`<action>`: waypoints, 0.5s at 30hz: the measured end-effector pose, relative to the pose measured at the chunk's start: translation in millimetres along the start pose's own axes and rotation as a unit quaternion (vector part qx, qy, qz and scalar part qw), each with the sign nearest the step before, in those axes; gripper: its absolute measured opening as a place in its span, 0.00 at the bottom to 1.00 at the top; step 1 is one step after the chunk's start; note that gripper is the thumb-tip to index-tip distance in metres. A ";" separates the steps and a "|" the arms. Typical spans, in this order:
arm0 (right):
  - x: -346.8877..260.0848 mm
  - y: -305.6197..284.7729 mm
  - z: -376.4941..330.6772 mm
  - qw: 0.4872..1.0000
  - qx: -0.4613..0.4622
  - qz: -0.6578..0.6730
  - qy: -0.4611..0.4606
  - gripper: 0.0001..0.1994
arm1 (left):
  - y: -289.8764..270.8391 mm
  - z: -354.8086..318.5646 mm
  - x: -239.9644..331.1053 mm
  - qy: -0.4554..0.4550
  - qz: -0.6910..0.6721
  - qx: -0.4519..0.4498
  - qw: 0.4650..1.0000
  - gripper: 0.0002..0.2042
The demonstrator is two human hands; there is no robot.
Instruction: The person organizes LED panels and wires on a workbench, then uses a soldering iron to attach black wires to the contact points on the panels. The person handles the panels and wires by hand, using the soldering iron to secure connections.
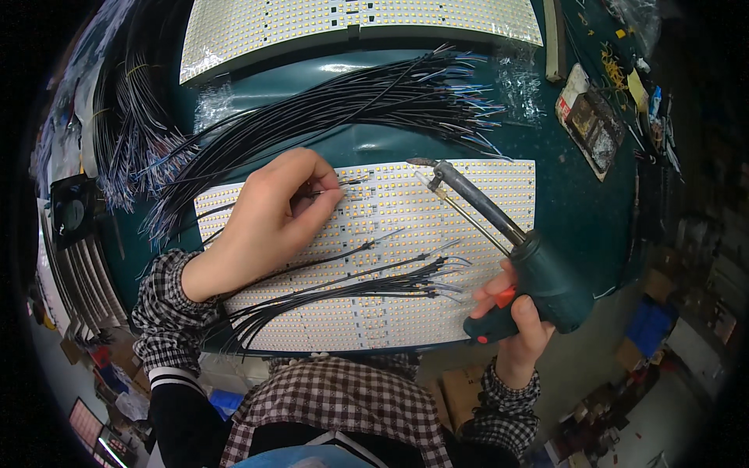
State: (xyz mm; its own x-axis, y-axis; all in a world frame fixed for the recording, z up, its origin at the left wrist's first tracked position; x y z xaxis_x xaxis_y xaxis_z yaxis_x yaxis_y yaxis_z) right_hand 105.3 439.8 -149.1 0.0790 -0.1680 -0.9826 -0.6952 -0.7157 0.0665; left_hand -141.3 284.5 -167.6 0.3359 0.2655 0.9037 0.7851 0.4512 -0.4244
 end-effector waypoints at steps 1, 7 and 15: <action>0.5 -0.4 -0.3 1.000 0.000 -0.001 0.001 0.25 | 0.8 0.2 0.6 0.009 -0.002 0.009 1.000 0.04; -3.5 5.1 -1.7 0.998 0.032 -0.038 0.030 0.26 | 12.1 2.6 1.8 0.066 0.093 0.010 0.993 0.05; -0.1 7.7 -7.1 0.997 0.013 -0.060 0.048 0.27 | 12.1 3.7 -4.3 0.038 0.042 0.000 0.998 0.05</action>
State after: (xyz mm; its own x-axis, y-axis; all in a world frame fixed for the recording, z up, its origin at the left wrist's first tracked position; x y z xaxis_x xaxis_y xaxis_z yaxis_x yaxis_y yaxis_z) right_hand 105.0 429.5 -147.2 0.2293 -0.1464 -0.9623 -0.6946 -0.7171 -0.0565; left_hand -135.2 292.0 -176.9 0.4393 0.2362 0.8668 0.7524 0.4304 -0.4986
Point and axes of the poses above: each hand's wrist, its own z-axis towards the middle knuckle, its own y-axis out of the palm, x = y × z, the point moved 6 cm from there along z, towards the middle knuckle, and after that the axes turned 3 degrees about -z, right-handed, at the moved point
